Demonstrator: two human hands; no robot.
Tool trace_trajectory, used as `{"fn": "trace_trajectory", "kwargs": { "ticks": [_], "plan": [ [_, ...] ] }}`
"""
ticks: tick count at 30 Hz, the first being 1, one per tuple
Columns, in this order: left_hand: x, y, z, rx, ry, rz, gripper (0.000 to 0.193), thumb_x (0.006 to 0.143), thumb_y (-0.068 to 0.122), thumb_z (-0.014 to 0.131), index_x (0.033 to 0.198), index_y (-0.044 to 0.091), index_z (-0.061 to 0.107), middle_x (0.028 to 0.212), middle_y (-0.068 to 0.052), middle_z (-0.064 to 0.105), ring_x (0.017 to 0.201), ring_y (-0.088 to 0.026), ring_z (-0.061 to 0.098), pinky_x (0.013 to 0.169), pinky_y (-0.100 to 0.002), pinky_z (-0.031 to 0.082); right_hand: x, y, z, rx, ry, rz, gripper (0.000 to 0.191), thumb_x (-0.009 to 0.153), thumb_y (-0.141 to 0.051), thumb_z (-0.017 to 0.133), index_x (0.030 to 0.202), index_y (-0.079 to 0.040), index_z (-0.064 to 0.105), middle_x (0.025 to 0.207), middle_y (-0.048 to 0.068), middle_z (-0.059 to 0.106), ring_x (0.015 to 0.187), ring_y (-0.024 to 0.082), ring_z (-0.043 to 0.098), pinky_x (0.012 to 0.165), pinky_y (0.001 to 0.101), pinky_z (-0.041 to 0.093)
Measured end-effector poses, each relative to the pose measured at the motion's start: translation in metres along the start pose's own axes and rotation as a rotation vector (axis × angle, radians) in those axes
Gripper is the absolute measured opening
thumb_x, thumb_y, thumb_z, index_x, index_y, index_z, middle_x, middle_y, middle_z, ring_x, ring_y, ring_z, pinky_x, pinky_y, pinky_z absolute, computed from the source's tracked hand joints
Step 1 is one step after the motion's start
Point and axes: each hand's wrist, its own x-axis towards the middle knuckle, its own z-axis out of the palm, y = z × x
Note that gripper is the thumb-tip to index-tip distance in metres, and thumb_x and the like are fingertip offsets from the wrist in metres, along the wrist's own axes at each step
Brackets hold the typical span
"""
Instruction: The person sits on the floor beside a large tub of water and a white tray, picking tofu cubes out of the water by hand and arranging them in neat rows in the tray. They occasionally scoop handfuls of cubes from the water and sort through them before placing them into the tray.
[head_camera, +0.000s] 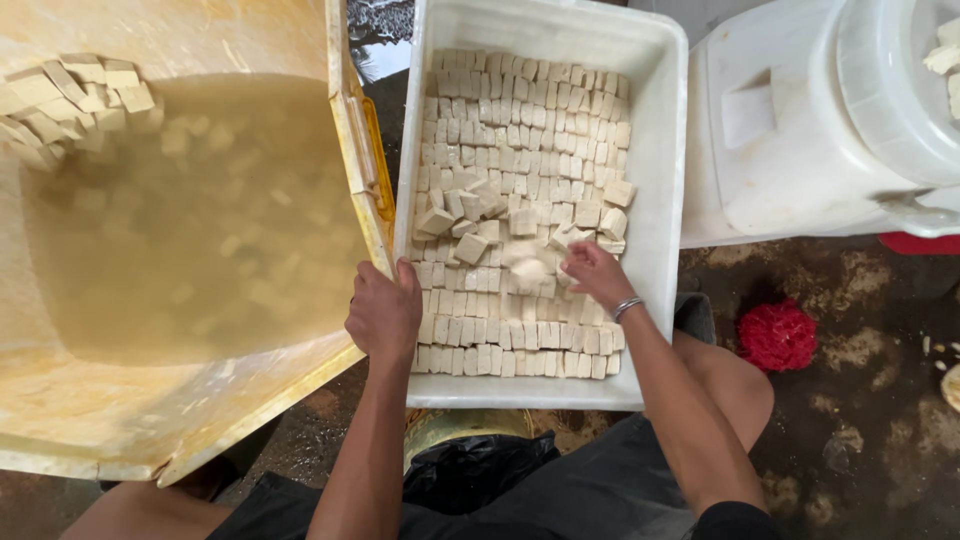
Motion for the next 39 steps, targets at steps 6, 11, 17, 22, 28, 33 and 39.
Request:
{"fn": "trace_trajectory", "kwargs": {
  "ticks": [6, 11, 17, 22, 28, 33, 39],
  "plan": [
    [0.001, 0.004, -0.002, 0.004, 0.005, -0.011, 0.049, 0.098, 0.053, 0.054, 0.102, 0.003, 0.056, 0.1, -0.021, 0.07, 0.085, -0.045, 0.07, 0.074, -0.057, 0.055, 0.001, 0.002, 0.022, -0.837, 0.203, -0.212, 0.039, 0.083, -0.02, 0.075, 0.119, -0.011, 0.067, 0.1, 0.017, 0.072, 0.095, 0.036, 0.068, 0.084, 0.0467, 0.055],
    [0.0, 0.001, -0.001, 0.013, -0.01, -0.01, 0.049, 0.098, 0.052, 0.054, 0.103, 0.003, 0.056, 0.1, -0.02, 0.07, 0.085, -0.045, 0.07, 0.074, -0.057, 0.055, 0.0, 0.006, 0.018, -0.688, 0.233, -0.141, 0.041, 0.081, -0.014, 0.07, 0.122, -0.011, 0.067, 0.092, 0.013, 0.071, 0.086, 0.029, 0.069, 0.08, 0.0422, 0.056],
    [0.002, 0.001, 0.0, 0.009, -0.014, -0.013, 0.05, 0.099, 0.053, 0.054, 0.103, 0.003, 0.056, 0.1, -0.021, 0.07, 0.084, -0.044, 0.07, 0.072, -0.056, 0.055, 0.002, 0.004, 0.012, 0.503, 0.006, 0.135, 0.026, 0.083, -0.011, 0.064, 0.109, -0.007, 0.059, 0.09, 0.001, 0.07, 0.08, 0.016, 0.065, 0.07, 0.0361, 0.057],
    [0.001, 0.002, -0.001, 0.016, 0.006, -0.007, 0.049, 0.098, 0.053, 0.054, 0.102, 0.003, 0.056, 0.099, -0.02, 0.07, 0.084, -0.044, 0.07, 0.073, -0.056, 0.055, 0.003, 0.007, 0.035, -0.27, 0.152, -0.103, 0.026, 0.087, -0.023, 0.074, 0.111, -0.012, 0.069, 0.088, 0.009, 0.069, 0.083, 0.022, 0.065, 0.076, 0.0393, 0.055],
    [0.002, 0.002, 0.001, 0.014, 0.016, -0.014, 0.048, 0.098, 0.052, 0.055, 0.101, 0.004, 0.056, 0.098, -0.02, 0.07, 0.083, -0.044, 0.071, 0.073, -0.056, 0.056, 0.0, 0.015, 0.043, -0.67, 0.197, -0.353, 0.018, 0.086, -0.02, 0.075, 0.102, -0.012, 0.073, 0.088, 0.015, 0.07, 0.081, 0.029, 0.067, 0.076, 0.0417, 0.056],
    [0.002, 0.0, 0.001, -0.003, 0.022, 0.006, 0.049, 0.098, 0.052, 0.055, 0.101, 0.003, 0.056, 0.098, -0.021, 0.07, 0.081, -0.045, 0.07, 0.071, -0.057, 0.055, -0.004, 0.018, 0.013, 0.715, -0.018, 0.225, 0.013, 0.088, -0.012, 0.066, 0.1, -0.012, 0.065, 0.095, 0.007, 0.067, 0.073, 0.021, 0.057, 0.058, 0.0409, 0.046],
    [0.0, 0.001, -0.001, -0.016, 0.019, 0.0, 0.049, 0.097, 0.052, 0.055, 0.101, 0.003, 0.056, 0.099, -0.02, 0.07, 0.082, -0.045, 0.07, 0.071, -0.057, 0.055, -0.01, 0.019, 0.005, 0.278, -0.103, 0.255, 0.014, 0.093, -0.023, 0.065, 0.098, -0.011, 0.068, 0.093, 0.006, 0.069, 0.08, 0.021, 0.064, 0.064, 0.0377, 0.051]
  ]
}}
